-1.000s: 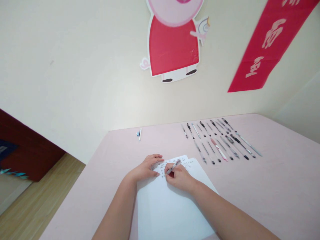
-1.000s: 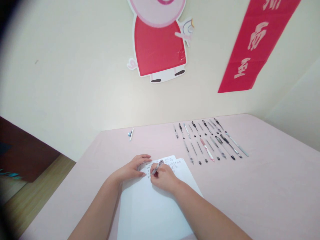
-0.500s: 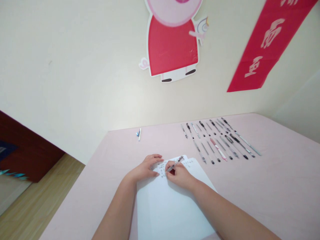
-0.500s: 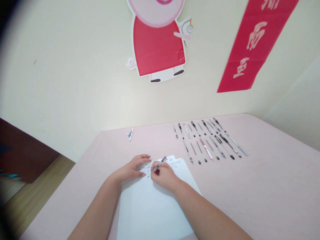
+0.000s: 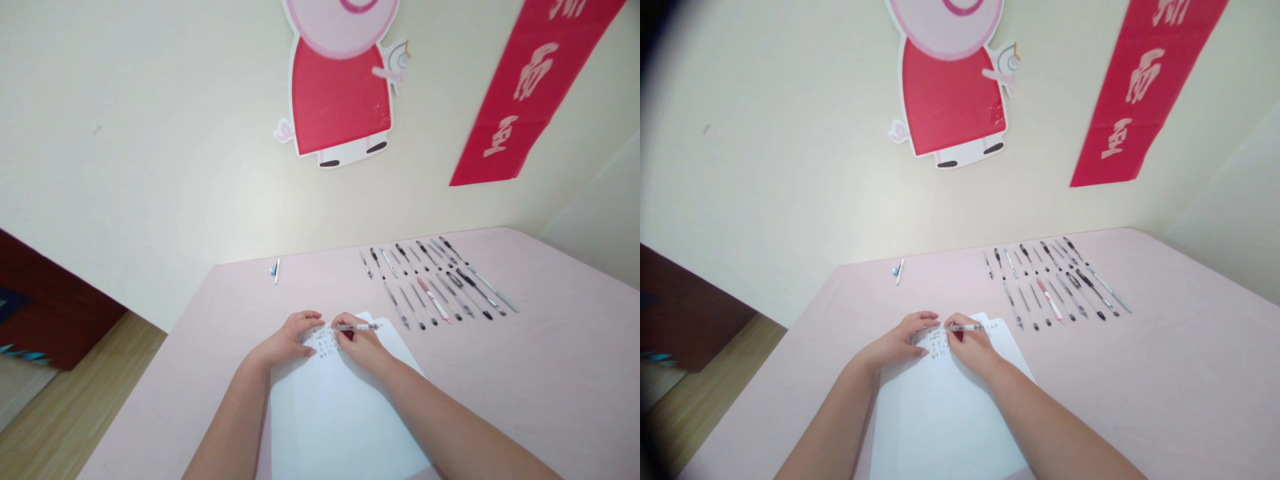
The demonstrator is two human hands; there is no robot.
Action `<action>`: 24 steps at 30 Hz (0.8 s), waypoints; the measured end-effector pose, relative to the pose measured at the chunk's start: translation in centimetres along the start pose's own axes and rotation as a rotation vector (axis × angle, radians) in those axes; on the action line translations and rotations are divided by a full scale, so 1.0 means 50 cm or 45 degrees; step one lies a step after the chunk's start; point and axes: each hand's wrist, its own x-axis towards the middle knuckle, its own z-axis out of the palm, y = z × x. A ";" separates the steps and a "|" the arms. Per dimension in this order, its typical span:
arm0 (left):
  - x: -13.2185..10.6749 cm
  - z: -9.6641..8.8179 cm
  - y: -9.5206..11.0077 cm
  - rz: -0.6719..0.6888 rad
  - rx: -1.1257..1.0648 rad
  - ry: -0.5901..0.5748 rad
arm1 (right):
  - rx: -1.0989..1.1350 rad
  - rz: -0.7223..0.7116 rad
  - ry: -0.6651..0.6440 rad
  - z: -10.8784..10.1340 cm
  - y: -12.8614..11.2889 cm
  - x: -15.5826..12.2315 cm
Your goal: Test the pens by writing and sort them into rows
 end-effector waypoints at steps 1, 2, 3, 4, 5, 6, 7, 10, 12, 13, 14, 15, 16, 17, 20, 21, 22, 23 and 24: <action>0.000 0.000 0.001 -0.006 -0.001 -0.004 | 0.021 0.000 0.007 0.000 0.001 0.001; 0.000 -0.001 0.003 -0.014 -0.002 -0.006 | 0.036 0.003 0.015 0.000 0.000 0.002; 0.000 -0.001 0.005 -0.021 -0.001 -0.006 | 0.040 0.009 0.022 -0.001 -0.001 0.003; 0.000 -0.002 0.008 -0.026 -0.001 -0.004 | 0.035 0.014 0.025 -0.002 -0.002 0.004; 0.000 -0.002 0.010 -0.029 -0.001 -0.002 | 0.028 0.020 0.026 -0.004 -0.004 0.004; 0.000 -0.003 0.013 -0.029 -0.001 -0.001 | 0.023 0.030 0.023 -0.006 -0.007 0.004; 0.000 -0.003 0.014 -0.028 0.000 0.000 | 0.026 0.041 0.017 -0.008 -0.009 0.004; 0.000 -0.004 0.015 -0.026 0.004 -0.003 | 0.087 0.053 -0.003 -0.014 -0.011 0.004; 0.000 -0.003 0.011 -0.024 -0.004 0.005 | 0.136 0.048 0.010 -0.014 -0.010 0.004; 0.002 -0.002 0.009 -0.020 -0.013 0.015 | 0.157 0.048 0.023 -0.013 -0.008 0.004; 0.003 0.000 0.007 -0.016 -0.031 0.035 | 0.179 0.052 0.037 -0.013 -0.006 0.004; 0.005 0.001 0.008 -0.015 -0.055 0.074 | 0.200 0.056 0.048 -0.012 -0.005 0.004; 0.008 0.002 0.012 -0.013 -0.077 0.136 | 0.221 0.058 0.055 -0.011 -0.003 0.004; 0.011 0.003 0.020 -0.010 -0.093 0.218 | 0.239 0.057 0.058 -0.011 -0.002 0.004; 0.018 0.002 0.074 0.035 -0.074 0.495 | 0.242 0.031 0.063 -0.010 0.001 0.005; 0.019 0.002 0.100 0.077 -0.079 0.547 | 0.238 0.020 0.070 -0.008 0.003 0.005; 0.019 0.002 0.129 0.124 -0.103 0.565 | 0.248 -0.001 0.076 -0.006 0.004 0.006; 0.019 0.005 0.158 0.172 -0.135 0.561 | 0.276 -0.031 0.080 -0.003 0.006 0.006; 0.019 0.009 0.184 0.219 -0.168 0.527 | 0.315 -0.062 0.071 0.002 0.008 0.006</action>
